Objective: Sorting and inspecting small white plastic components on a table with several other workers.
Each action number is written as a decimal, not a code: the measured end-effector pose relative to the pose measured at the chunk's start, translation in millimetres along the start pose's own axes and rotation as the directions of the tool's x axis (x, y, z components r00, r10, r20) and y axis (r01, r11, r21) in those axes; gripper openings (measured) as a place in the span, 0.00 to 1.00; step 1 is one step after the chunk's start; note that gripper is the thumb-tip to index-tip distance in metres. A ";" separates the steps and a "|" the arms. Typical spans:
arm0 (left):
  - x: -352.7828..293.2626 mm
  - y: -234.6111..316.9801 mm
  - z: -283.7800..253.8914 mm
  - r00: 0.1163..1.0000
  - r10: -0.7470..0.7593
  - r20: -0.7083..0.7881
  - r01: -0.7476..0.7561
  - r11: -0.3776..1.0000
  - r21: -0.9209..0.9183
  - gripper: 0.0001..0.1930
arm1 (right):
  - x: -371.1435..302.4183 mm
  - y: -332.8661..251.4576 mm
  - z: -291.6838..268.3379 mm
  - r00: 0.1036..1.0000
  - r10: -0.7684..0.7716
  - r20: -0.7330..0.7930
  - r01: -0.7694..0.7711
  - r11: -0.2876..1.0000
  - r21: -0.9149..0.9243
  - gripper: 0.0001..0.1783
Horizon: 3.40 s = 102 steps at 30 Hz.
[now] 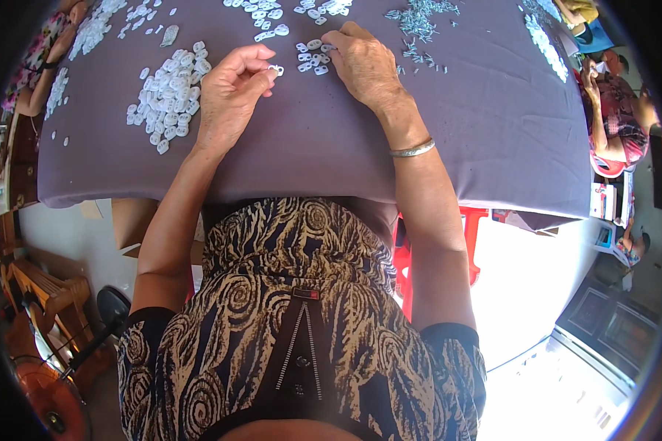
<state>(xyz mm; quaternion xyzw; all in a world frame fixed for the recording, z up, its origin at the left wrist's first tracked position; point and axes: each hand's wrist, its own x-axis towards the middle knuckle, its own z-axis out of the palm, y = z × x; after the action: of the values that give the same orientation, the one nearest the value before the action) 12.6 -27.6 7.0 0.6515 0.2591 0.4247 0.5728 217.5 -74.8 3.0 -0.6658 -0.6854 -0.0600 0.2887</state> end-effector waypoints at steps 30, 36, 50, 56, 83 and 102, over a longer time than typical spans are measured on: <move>1.9 -1.5 -6.4 0.999 -0.039 -0.034 0.040 0.999 0.037 0.12 | 0.6 17.5 -55.6 0.964 0.260 -0.061 -0.257 0.965 0.056 0.07; 1.7 -0.8 -4.1 0.998 -0.056 -0.036 0.058 0.997 0.052 0.11 | -20.2 61.9 -92.7 0.917 0.382 0.116 -0.378 0.924 -0.054 0.08; -1.6 -0.6 1.4 0.998 -0.033 -0.044 0.035 0.998 0.049 0.12 | -29.6 69.2 -72.1 0.873 0.446 0.198 -0.458 0.889 0.014 0.11; -2.9 -1.7 7.3 1.000 0.010 -0.012 -0.011 0.996 -0.085 0.13 | -9.7 9.4 -68.7 0.907 0.386 0.169 -0.422 0.818 0.391 0.06; -3.0 -8.4 7.5 1.000 0.024 0.002 -0.024 0.994 0.110 0.17 | 1.7 -37.7 -9.7 0.974 0.020 0.226 -0.183 0.653 0.735 0.09; -3.9 -8.6 7.7 0.999 0.035 0.003 -0.035 0.996 0.082 0.16 | 0.1 -39.0 -8.3 0.973 0.050 0.224 -0.202 0.652 0.731 0.10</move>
<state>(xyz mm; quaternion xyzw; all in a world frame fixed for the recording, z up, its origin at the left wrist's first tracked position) 18.5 -33.1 -2.2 0.6793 0.2643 0.4232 0.5382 183.1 -82.8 21.7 -0.5366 -0.6245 0.3091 0.4758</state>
